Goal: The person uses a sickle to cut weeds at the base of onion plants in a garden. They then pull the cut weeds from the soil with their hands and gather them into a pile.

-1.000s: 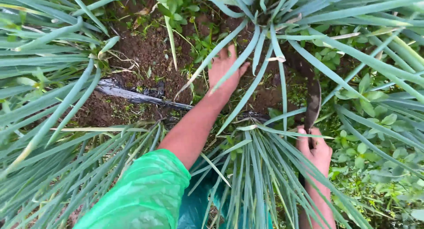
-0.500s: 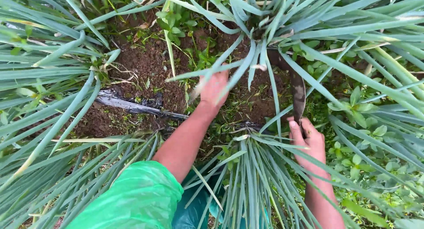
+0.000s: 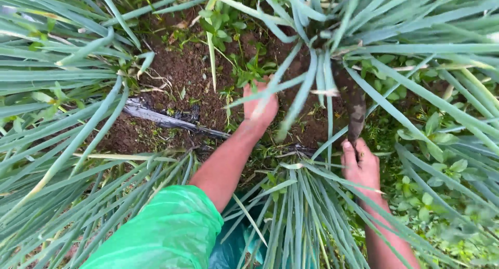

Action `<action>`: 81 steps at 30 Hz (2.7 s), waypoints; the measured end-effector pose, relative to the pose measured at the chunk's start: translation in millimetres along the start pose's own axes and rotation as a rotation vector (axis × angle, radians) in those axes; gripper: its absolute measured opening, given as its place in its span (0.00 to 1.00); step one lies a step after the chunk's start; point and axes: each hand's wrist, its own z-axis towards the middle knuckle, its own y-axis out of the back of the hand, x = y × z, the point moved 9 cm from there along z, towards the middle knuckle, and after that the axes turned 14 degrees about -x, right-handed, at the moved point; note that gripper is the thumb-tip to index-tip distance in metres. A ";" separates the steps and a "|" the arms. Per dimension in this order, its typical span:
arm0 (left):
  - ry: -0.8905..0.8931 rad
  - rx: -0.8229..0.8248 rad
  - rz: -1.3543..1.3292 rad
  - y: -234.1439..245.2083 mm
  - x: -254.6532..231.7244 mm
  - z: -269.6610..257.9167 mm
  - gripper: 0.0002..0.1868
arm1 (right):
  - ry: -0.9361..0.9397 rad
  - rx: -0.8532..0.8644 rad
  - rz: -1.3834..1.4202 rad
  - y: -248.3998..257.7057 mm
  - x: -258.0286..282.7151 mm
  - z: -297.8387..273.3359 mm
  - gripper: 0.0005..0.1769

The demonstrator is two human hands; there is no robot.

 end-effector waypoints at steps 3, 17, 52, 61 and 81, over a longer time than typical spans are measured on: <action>0.224 -0.429 -0.363 36.4 14.9 -4.8 0.22 | -0.051 0.091 -0.133 -2.2 -10.5 -8.3 0.13; 0.270 -0.375 -0.514 118.8 31.2 -17.6 0.32 | -0.170 0.080 -0.221 -10.9 -30.6 -11.5 0.14; 0.314 -0.223 -0.620 25.9 27.7 -22.4 0.27 | 0.008 0.065 -0.444 4.9 40.3 -13.8 0.13; 0.245 -0.603 -0.567 30.4 33.5 -30.0 0.25 | -0.078 0.054 -0.347 -7.2 28.6 -21.2 0.13; 0.220 -0.351 -0.598 5.5 31.2 -4.4 0.20 | -0.079 -0.038 -0.244 -16.5 60.8 -34.0 0.14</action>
